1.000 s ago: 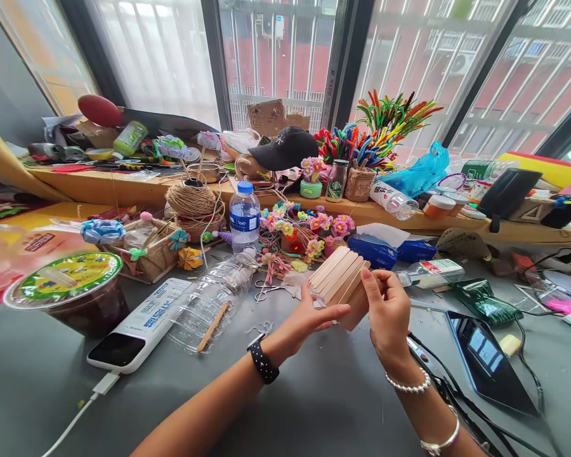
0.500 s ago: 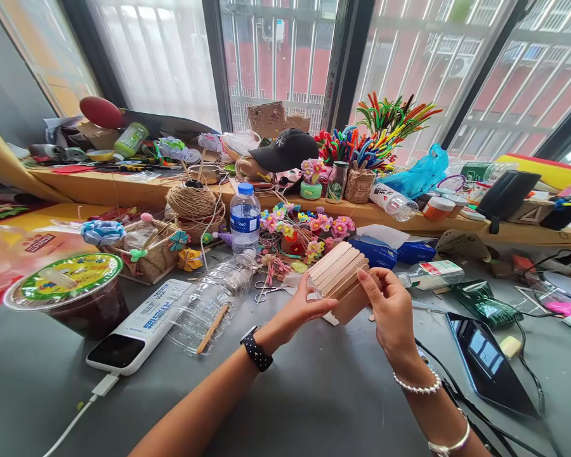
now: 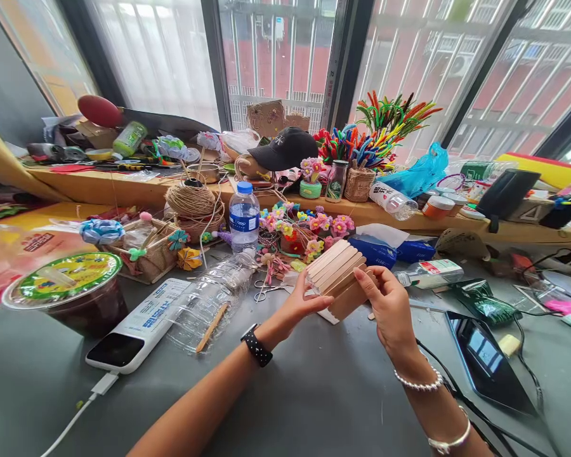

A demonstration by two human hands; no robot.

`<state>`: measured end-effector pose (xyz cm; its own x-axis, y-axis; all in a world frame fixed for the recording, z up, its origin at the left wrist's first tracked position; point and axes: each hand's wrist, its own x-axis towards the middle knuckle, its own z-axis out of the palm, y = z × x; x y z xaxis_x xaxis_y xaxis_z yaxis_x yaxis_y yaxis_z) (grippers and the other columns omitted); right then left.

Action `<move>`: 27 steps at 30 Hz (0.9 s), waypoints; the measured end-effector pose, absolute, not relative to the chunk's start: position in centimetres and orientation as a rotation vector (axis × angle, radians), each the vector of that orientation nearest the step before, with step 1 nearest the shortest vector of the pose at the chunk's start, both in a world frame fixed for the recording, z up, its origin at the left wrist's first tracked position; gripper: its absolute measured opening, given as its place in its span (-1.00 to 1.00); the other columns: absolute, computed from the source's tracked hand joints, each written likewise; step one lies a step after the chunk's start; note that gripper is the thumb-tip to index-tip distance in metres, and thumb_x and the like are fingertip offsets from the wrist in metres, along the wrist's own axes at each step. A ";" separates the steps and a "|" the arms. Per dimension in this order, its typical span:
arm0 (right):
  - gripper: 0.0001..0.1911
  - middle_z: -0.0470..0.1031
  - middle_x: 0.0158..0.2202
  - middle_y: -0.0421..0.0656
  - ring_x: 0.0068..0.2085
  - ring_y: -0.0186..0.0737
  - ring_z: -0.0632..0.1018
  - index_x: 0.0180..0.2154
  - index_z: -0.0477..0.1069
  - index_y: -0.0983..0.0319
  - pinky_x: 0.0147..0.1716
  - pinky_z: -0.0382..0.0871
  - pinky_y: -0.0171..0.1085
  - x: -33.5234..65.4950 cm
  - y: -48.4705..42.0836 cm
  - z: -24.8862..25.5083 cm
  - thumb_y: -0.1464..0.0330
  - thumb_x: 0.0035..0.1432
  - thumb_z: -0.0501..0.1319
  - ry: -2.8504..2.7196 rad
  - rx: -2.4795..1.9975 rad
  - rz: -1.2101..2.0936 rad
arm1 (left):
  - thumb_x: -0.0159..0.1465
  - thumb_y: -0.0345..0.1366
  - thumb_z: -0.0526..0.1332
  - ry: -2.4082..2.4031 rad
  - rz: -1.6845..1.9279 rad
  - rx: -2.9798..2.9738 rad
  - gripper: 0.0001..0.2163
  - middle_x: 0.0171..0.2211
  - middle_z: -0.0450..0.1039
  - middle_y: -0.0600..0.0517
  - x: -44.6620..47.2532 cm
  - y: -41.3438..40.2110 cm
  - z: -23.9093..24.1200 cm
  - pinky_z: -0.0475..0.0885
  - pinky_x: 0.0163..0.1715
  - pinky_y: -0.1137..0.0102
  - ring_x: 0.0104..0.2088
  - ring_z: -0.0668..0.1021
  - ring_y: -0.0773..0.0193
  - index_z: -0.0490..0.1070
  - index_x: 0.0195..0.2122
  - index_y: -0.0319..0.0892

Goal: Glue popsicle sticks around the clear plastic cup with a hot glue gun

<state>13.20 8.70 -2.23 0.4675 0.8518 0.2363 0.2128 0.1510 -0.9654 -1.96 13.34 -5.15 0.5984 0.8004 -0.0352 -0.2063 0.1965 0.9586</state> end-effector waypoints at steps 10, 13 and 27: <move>-0.67 0.27 -0.53 -0.30 -0.55 -0.45 0.22 -0.41 0.28 0.22 -0.64 0.11 -0.44 13.3 8.8 -2.6 0.10 -0.09 0.20 -1.054 -1.404 0.557 | 0.00 -0.21 0.30 0.557 0.736 1.097 -0.12 0.08 0.12 -0.14 -1.8 13.2 -5.2 0.21 -0.01 0.18 0.09 0.22 0.03 -0.32 0.20 0.00; -0.68 0.26 -0.53 -0.30 -0.56 -0.45 0.22 -0.41 0.27 0.22 -0.63 0.11 -0.44 13.4 8.9 -2.8 0.10 -0.09 0.19 -1.056 -1.407 0.547 | 0.03 -0.21 0.29 0.561 0.721 1.106 -0.18 0.07 0.12 -0.15 -1.9 13.2 -5.3 0.26 -0.05 0.17 0.06 0.26 0.04 -0.26 0.19 0.01; -0.67 0.26 -0.51 -0.30 -0.50 -0.42 0.26 -0.41 0.26 0.21 -0.54 0.17 -0.42 13.6 9.2 -3.1 0.10 -0.10 0.20 -1.031 -1.407 0.587 | -0.05 -0.12 0.32 0.780 0.762 1.178 -0.19 0.04 0.19 -0.18 -1.6 13.4 -6.1 0.34 -0.18 0.22 -0.06 0.39 0.03 -0.12 0.15 -0.06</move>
